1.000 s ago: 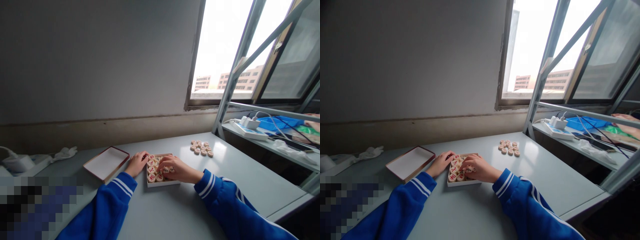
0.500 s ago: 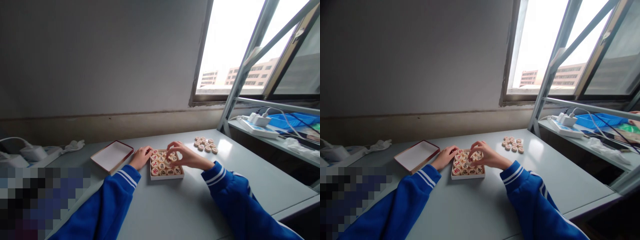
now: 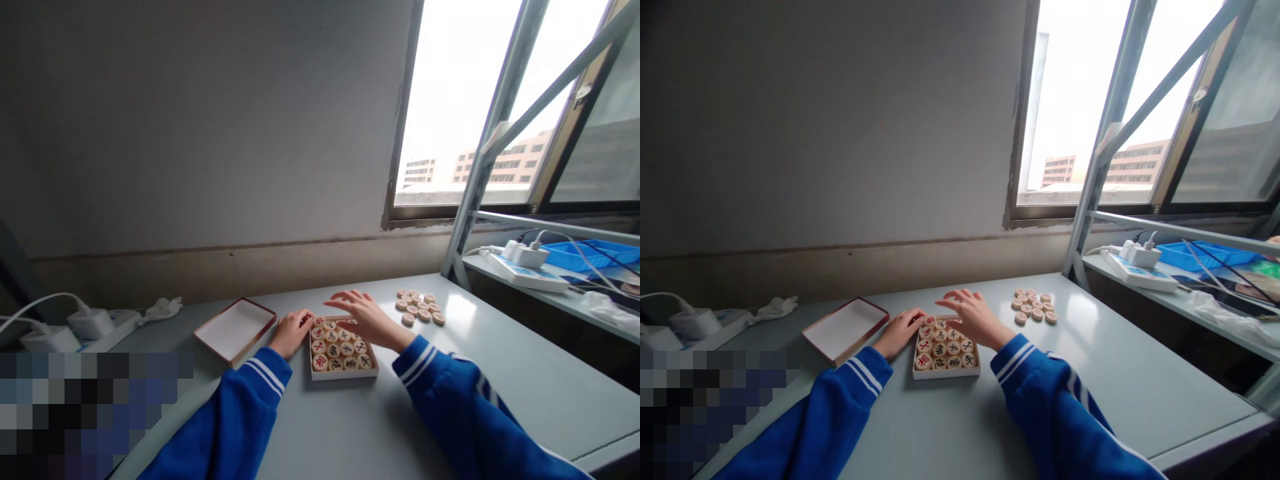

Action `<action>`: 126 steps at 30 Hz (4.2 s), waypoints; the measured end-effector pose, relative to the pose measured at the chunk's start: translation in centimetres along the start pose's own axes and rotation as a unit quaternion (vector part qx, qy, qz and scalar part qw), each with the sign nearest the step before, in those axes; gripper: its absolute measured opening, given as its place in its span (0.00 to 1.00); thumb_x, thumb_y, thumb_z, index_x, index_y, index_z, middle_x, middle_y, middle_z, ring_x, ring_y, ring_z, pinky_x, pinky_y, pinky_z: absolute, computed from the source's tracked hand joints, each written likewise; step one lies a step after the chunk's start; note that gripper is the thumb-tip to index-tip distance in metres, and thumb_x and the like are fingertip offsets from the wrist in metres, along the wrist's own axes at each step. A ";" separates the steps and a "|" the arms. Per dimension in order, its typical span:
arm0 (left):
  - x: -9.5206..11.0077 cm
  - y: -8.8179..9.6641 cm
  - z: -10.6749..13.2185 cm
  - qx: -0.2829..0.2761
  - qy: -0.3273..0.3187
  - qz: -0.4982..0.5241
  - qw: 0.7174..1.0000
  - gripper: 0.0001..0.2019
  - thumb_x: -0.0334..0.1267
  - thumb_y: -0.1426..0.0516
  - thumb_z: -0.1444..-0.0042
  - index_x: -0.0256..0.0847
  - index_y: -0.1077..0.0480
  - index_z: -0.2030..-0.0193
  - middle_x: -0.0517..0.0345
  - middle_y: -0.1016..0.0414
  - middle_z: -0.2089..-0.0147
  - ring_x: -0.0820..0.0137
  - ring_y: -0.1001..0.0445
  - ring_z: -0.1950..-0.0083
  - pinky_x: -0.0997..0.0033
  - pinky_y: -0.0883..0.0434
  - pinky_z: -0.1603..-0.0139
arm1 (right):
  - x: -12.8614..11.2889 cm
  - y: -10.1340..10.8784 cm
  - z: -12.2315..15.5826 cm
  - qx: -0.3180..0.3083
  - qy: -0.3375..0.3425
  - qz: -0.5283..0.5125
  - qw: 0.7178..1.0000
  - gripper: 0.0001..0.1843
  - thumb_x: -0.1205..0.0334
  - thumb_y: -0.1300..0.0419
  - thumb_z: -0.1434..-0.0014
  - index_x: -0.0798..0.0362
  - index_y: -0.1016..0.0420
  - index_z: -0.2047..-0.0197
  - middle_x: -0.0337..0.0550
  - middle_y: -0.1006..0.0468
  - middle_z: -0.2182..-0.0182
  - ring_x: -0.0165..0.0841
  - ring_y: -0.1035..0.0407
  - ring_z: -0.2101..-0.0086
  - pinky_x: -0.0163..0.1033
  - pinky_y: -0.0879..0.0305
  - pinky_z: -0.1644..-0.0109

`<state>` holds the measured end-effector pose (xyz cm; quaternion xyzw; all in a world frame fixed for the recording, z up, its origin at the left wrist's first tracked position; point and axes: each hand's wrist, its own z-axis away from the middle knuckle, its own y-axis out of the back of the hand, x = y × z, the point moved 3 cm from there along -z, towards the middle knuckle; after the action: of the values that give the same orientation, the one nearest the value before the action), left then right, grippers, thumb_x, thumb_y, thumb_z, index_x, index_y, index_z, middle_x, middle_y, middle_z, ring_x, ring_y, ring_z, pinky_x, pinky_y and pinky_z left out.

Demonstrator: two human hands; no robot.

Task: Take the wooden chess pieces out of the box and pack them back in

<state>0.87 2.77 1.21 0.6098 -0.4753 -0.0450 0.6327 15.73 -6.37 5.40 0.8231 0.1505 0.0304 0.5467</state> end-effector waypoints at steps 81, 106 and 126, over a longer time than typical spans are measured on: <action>-0.8 -0.3 -0.4 -0.008 -0.013 -0.008 1.000 0.16 0.43 0.59 0.47 0.42 0.33 0.63 0.56 0.27 0.60 0.66 0.33 0.56 0.70 0.38 0.56 | 3.5 2.0 3.8 0.013 -0.076 -0.025 0.997 0.10 0.56 0.46 0.46 0.49 0.28 0.62 0.43 0.27 0.62 0.34 0.36 0.60 0.43 0.47 0.55; -0.6 -0.4 -0.3 0.000 0.006 -0.002 1.000 0.14 0.40 0.57 0.45 0.42 0.32 0.64 0.56 0.27 0.62 0.67 0.33 0.57 0.72 0.39 0.56 | -4.4 -0.6 0.6 -0.156 0.108 -0.154 0.970 0.17 0.67 0.41 0.53 0.46 0.29 0.57 0.37 0.28 0.57 0.32 0.39 0.54 0.38 0.51 0.49; -0.5 -0.2 -0.3 -0.004 0.005 -0.003 1.000 0.14 0.40 0.57 0.46 0.42 0.32 0.63 0.56 0.27 0.62 0.67 0.32 0.57 0.70 0.38 0.57 | 7.9 1.8 4.3 0.057 -0.206 0.135 0.968 0.11 0.56 0.43 0.50 0.50 0.28 0.63 0.48 0.32 0.56 0.43 0.42 0.55 0.51 0.50 0.56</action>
<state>0.88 3.25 0.79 0.6091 -0.4696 -0.0457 0.6374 24.55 -8.67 4.43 0.8544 -0.0764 -0.0744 0.5086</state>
